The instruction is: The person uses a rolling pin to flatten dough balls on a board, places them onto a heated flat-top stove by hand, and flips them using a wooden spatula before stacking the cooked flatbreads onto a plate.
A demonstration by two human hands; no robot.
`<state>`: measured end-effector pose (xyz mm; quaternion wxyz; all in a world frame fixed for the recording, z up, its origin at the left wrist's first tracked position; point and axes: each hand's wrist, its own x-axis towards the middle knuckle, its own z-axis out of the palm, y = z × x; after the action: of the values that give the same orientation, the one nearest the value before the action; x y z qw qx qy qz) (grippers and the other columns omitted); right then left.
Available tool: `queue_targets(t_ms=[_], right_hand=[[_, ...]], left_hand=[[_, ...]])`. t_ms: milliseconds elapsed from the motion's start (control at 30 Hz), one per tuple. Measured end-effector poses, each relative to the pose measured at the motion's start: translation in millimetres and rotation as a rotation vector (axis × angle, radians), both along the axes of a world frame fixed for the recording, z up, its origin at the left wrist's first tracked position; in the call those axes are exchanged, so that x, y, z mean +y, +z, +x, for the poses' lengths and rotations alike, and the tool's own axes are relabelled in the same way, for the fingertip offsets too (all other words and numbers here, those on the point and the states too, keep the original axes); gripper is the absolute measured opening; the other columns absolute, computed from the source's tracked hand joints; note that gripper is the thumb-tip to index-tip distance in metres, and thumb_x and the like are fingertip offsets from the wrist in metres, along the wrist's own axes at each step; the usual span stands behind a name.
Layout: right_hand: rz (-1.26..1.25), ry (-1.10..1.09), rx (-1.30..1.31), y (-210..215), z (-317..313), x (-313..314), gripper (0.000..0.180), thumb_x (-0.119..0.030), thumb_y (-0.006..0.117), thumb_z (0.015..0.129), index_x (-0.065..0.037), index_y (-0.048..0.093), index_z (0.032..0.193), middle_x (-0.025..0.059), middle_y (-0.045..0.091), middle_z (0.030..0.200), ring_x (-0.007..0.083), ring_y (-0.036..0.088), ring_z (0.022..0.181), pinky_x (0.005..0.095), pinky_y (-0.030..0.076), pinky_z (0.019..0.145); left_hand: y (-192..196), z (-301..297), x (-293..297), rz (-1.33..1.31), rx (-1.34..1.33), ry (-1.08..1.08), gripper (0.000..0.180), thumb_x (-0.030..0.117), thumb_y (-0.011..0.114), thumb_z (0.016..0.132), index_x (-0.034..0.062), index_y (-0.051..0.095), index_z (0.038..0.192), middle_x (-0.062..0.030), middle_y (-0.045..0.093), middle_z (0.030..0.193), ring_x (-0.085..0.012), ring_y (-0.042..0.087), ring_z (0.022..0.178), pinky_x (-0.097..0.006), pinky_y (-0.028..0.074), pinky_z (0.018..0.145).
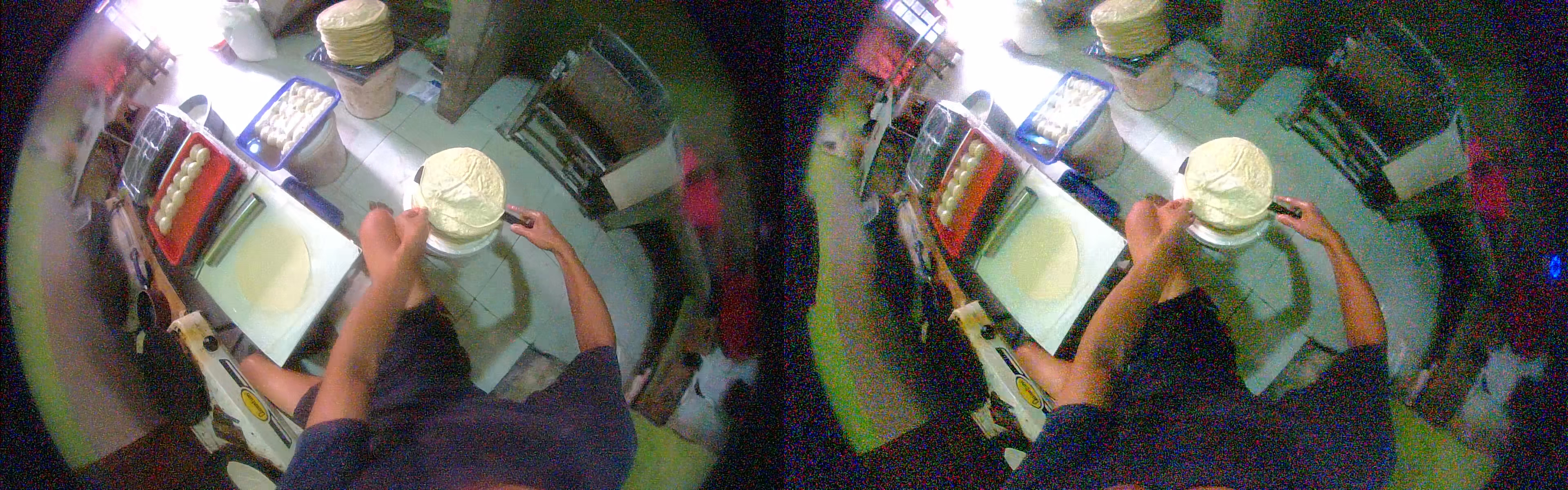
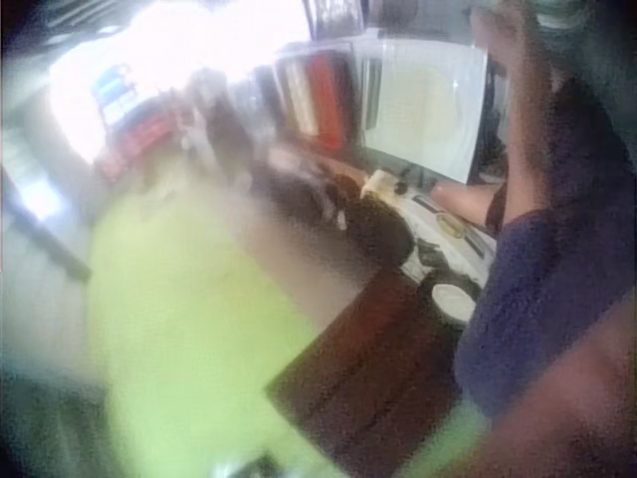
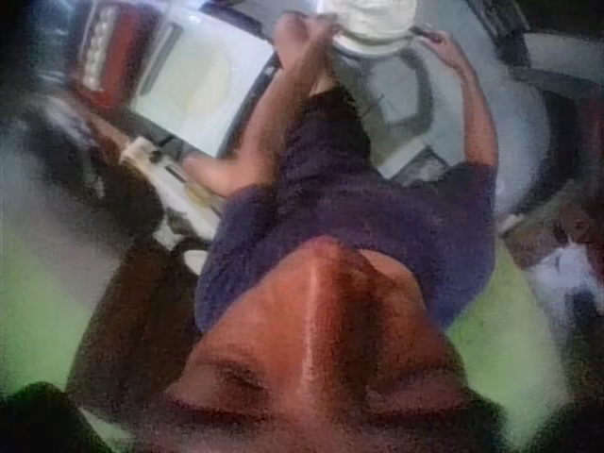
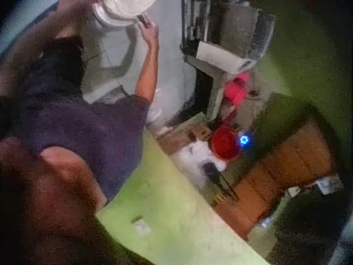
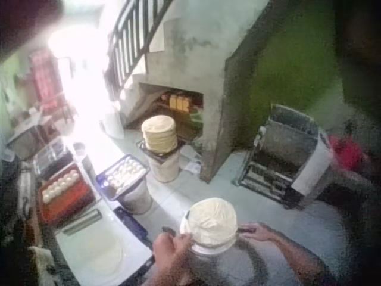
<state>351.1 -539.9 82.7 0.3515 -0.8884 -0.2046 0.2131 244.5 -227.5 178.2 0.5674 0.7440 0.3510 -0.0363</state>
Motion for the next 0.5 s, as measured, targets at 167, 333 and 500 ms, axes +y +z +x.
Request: queue_targets(t_ms=[167, 333, 500], right_hand=[[0.056, -0.019, -0.277, -18.5, 11.5, 13.6, 0.025, -0.014, 0.069, 0.086, -0.003, 0.067, 0.108, 0.0053, 0.063, 0.081, 0.0159, 0.061, 0.077, 0.0306, 0.052, 0.072], [-0.047, -0.226, -0.164, -46.1, 5.5, 3.0, 0.019, -0.018, 0.063, 0.092, -0.002, 0.069, 0.097, 0.0065, 0.063, 0.071, 0.0165, 0.062, 0.068, 0.0289, 0.050, 0.067], [0.075, -0.384, -0.280, -77.5, -35.4, 16.1, 0.024, -0.021, 0.057, 0.096, -0.001, 0.069, 0.101, 0.0082, 0.068, 0.075, 0.0190, 0.064, 0.068, 0.0324, 0.051, 0.068]], left_hand=[[-123.0, 25.2, 0.7, 0.183, 0.030, 0.034, 0.042, 0.023, 0.069, 0.082, 0.0006, 0.063, 0.117, -0.0196, 0.058, 0.119, -0.0331, 0.058, 0.106, -0.042, 0.046, 0.092], [-149.1, 14.9, -39.8, 0.806, -0.298, -0.551, 0.065, 0.026, 0.067, 0.083, 0.0173, 0.045, 0.144, -0.0180, 0.014, 0.161, -0.0413, 0.021, 0.145, -0.058, 0.024, 0.114], [-136.3, -24.5, -54.9, 0.817, -0.261, -0.734, 0.060, 0.028, 0.067, 0.084, 0.0206, 0.048, 0.141, -0.0187, 0.016, 0.160, -0.0426, 0.018, 0.145, -0.066, 0.023, 0.110]])
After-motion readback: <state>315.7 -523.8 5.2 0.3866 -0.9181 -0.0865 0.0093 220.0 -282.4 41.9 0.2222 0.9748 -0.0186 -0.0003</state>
